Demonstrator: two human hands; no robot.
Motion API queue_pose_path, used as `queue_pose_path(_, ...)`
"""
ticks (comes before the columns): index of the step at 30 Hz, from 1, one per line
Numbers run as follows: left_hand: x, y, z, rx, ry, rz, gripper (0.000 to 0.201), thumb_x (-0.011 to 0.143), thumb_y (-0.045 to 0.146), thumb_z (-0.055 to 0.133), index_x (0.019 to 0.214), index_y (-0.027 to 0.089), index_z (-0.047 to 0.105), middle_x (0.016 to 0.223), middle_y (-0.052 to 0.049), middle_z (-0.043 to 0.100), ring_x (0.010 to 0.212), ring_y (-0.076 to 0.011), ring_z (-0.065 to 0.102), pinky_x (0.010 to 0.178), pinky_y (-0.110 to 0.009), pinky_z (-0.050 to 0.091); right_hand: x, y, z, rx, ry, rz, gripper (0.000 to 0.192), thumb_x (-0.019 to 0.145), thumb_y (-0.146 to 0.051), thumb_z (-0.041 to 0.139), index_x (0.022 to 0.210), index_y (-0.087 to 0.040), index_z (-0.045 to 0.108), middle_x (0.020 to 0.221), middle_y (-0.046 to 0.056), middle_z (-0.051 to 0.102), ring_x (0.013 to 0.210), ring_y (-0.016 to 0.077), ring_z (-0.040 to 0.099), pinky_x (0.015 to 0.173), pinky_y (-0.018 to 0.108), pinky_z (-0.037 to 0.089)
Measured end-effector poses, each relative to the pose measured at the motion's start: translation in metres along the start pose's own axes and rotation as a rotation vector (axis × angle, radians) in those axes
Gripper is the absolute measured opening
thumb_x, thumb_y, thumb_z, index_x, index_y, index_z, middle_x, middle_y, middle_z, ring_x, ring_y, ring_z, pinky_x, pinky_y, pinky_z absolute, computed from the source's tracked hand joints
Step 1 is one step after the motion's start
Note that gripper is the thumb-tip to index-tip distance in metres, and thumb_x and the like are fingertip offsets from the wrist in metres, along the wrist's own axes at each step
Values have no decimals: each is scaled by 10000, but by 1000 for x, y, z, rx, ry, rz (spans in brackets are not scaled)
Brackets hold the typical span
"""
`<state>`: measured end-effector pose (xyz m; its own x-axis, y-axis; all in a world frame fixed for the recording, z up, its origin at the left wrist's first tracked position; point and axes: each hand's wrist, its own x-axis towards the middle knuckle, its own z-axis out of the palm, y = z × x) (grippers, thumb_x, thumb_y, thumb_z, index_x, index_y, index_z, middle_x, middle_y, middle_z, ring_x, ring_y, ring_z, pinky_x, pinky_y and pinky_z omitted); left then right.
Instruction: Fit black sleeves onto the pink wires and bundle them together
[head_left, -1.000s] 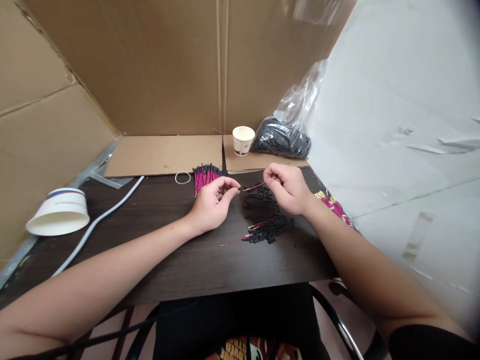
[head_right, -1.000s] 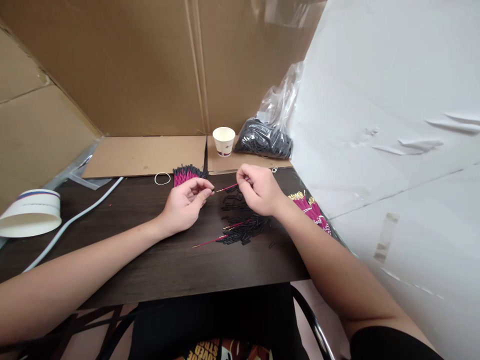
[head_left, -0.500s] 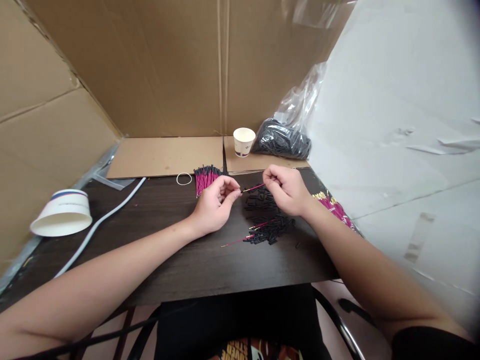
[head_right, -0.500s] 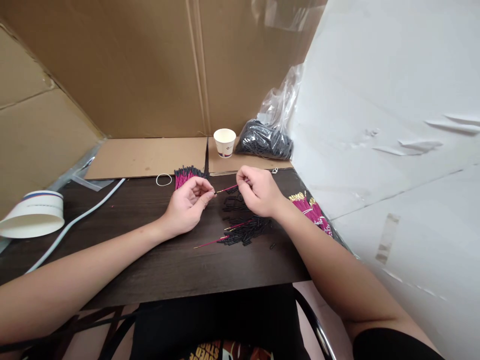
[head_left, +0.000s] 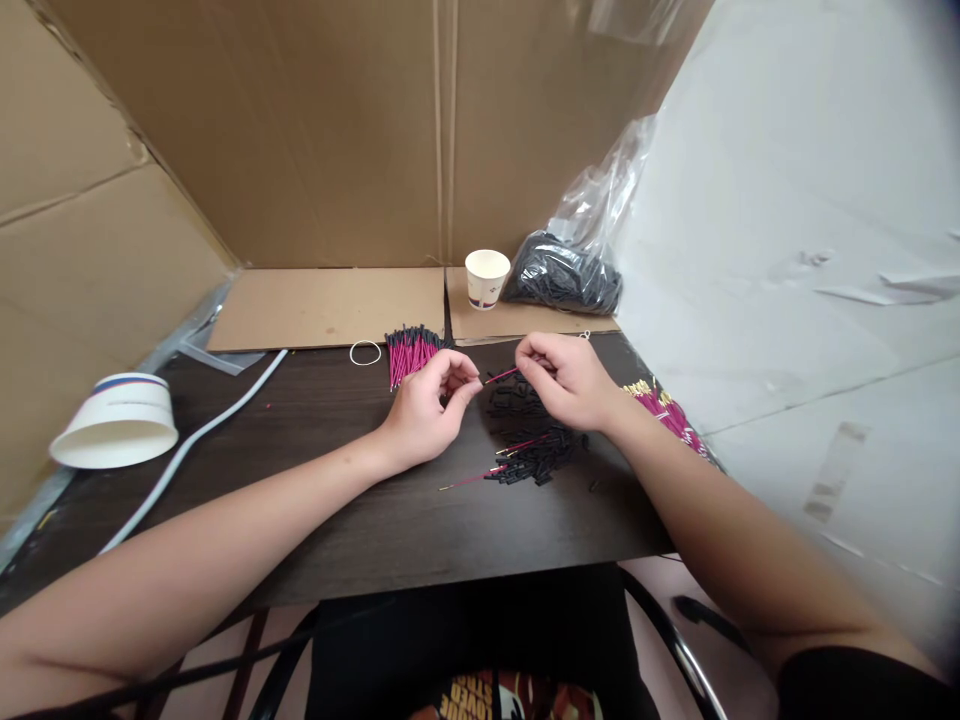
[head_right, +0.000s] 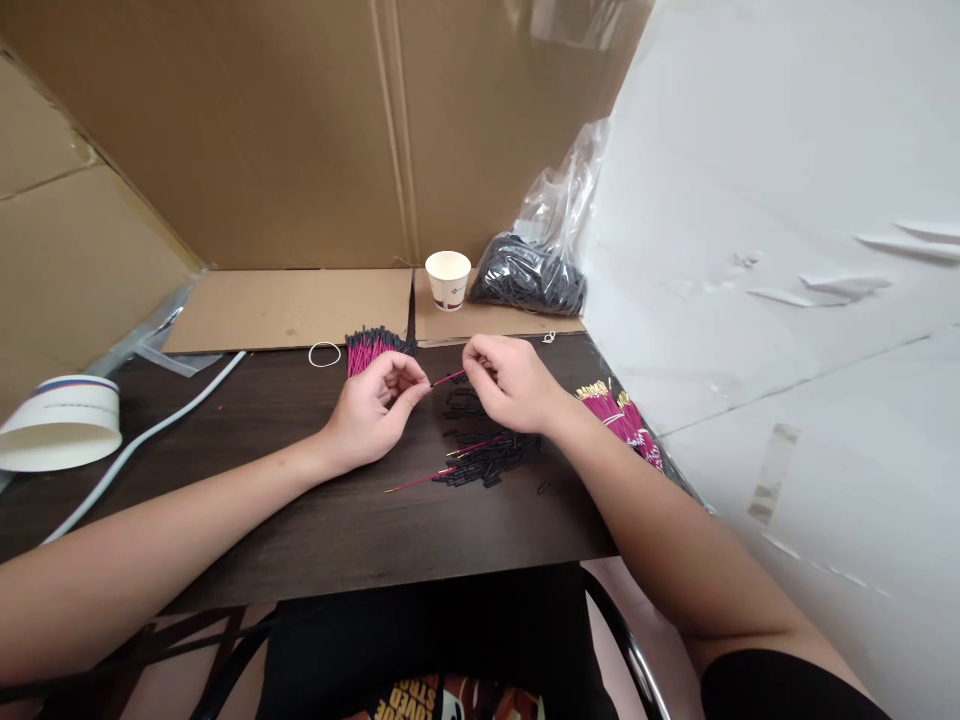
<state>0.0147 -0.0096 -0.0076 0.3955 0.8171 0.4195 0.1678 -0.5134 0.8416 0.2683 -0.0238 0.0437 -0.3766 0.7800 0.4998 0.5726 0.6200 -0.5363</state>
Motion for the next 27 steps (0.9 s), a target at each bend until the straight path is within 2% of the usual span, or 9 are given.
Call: queue_pose_path(27, 1, -2, 0, 0, -20, 20, 103, 1067, 277, 687, 1128, 211, 639, 1008, -84, 749, 900, -209, 742, 832, -381, 634, -1, 0, 4, 22, -51, -17, 161, 1065, -226, 562, 904, -223, 577, 762, -3, 604, 652, 161, 481, 678, 337, 387)
